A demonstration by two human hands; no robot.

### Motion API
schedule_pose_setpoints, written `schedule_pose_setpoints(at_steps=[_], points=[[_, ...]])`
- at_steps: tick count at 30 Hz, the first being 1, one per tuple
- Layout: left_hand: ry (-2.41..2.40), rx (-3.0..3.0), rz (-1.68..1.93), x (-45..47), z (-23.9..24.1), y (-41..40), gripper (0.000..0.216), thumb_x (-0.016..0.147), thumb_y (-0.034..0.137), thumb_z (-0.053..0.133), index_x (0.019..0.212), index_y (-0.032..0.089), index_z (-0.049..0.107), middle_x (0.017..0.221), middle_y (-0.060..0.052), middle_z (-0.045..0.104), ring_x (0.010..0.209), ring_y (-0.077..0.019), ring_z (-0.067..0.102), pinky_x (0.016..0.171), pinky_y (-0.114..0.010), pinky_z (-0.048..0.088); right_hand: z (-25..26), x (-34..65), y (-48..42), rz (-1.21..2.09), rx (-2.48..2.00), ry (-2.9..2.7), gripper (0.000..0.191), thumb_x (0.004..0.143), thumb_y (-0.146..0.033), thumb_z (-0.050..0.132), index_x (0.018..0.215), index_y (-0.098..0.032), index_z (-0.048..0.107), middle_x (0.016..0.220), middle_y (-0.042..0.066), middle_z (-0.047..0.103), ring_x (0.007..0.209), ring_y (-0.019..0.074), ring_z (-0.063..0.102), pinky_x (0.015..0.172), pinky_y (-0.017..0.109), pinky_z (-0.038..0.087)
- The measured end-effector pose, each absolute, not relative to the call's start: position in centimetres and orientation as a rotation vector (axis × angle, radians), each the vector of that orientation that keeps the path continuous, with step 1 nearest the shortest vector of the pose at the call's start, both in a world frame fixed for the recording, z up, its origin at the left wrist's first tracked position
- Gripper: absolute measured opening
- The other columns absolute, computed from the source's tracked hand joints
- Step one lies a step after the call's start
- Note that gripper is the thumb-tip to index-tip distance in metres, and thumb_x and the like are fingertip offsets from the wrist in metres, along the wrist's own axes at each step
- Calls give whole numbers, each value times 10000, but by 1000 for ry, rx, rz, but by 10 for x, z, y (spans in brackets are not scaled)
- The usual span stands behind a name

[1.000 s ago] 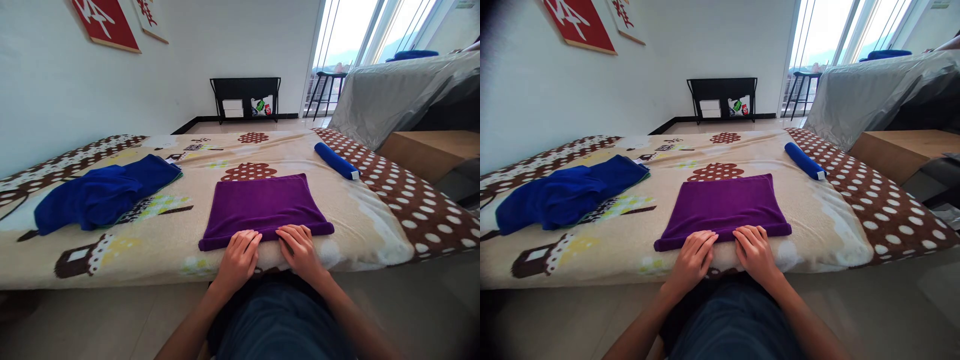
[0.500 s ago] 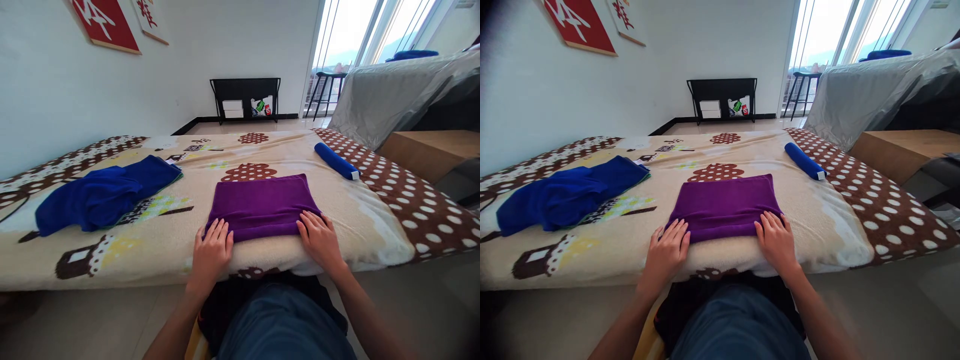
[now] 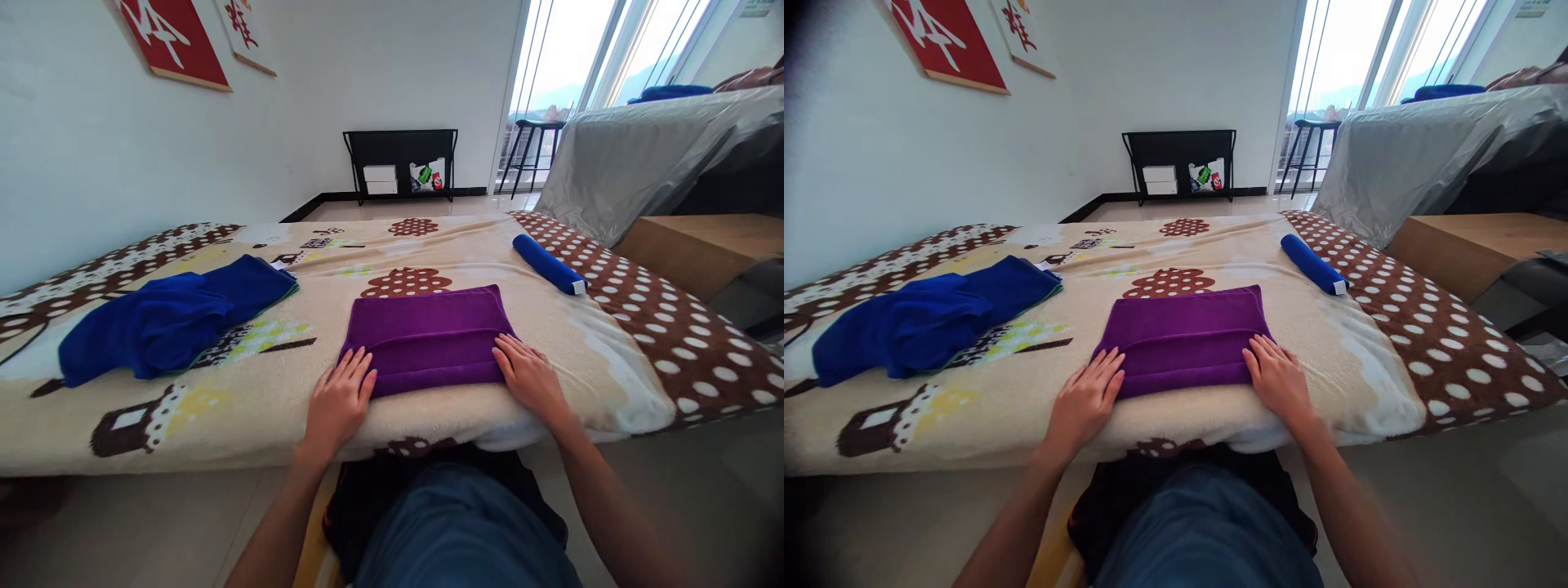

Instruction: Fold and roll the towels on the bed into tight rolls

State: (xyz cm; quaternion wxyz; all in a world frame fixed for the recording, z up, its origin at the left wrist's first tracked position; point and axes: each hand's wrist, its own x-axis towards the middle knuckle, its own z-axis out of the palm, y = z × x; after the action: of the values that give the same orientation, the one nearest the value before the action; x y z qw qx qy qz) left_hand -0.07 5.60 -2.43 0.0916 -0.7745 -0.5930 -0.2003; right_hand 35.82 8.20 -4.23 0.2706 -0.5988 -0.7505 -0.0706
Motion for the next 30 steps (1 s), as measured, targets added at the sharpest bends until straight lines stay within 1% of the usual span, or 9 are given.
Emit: schedule_pose_setpoints(at_steps=[5,9,12,15,18,22,25,28,30], points=[[-1722,-2209,-639,-9,-21,46,401,1011,309,407,1310,184,643,1397,-122,610,1375,-315,503,1159,-619,282,-37,356,73,-268,-1640,-1995,398,1042,-358,383,1253,-170,663,1345,114,641,1333,284,537,1140,540,316],[-1602,-2495,-599,42,-9,55,433,999,239,373,1348,147,611,1405,-105,609,1340,-232,547,1146,-465,388,-21,302,69,-91,-1425,-2163,402,1049,-313,346,1265,-183,659,1367,78,631,1332,213,541,1137,436,354],[-1568,-2721,-437,80,-2,67,470,1021,263,334,1430,140,529,1487,-87,527,1393,-189,488,1161,-407,389,-14,267,72,57,-1317,-2322,418,1052,-314,332,1349,-208,605,1426,63,583,1354,185,518,1131,398,371],[-1846,-2536,-395,85,0,71,486,1036,346,320,1439,165,525,1519,-82,485,1438,-217,428,1185,-454,353,-16,268,81,47,-1452,-2279,425,1050,-376,351,1354,-213,600,1448,77,560,1381,214,489,1136,435,362],[-2072,-2276,-409,57,-4,65,498,1032,395,327,1432,189,539,1531,-76,469,1450,-249,409,1181,-503,347,-24,305,88,-29,-1651,-2117,437,1048,-429,363,1327,-207,615,1442,85,566,1375,239,495,1136,465,351],[-2133,-2081,-424,18,-10,48,486,1024,372,328,1402,191,574,1491,-95,518,1440,-285,421,1186,-592,287,-36,354,85,-114,-1769,-1989,423,1049,-384,360,1337,-185,598,1433,77,578,1372,244,496,1126,468,352],[-2065,-2013,-445,21,-8,44,485,1017,346,336,1344,132,622,1487,-145,516,1460,-313,383,1207,-640,183,-36,353,80,-199,-1792,-1966,423,1045,-360,356,1304,-154,620,1423,109,582,1393,282,467,1157,525,276],[-1959,-2260,-424,51,-2,51,479,1021,322,326,1356,130,610,1498,-123,509,1450,-266,406,1218,-551,251,-26,320,75,-177,-1700,-2030,442,1049,-346,326,1284,-138,637,1432,140,567,1422,294,424,1177,543,218],[-1835,-2550,-363,75,2,59,478,1028,326,327,1419,168,551,1516,-81,493,1447,-223,415,1206,-490,310,-20,292,73,-69,-1558,-2168,445,1051,-352,323,1326,-159,615,1462,116,542,1425,255,424,1178,486,252]])
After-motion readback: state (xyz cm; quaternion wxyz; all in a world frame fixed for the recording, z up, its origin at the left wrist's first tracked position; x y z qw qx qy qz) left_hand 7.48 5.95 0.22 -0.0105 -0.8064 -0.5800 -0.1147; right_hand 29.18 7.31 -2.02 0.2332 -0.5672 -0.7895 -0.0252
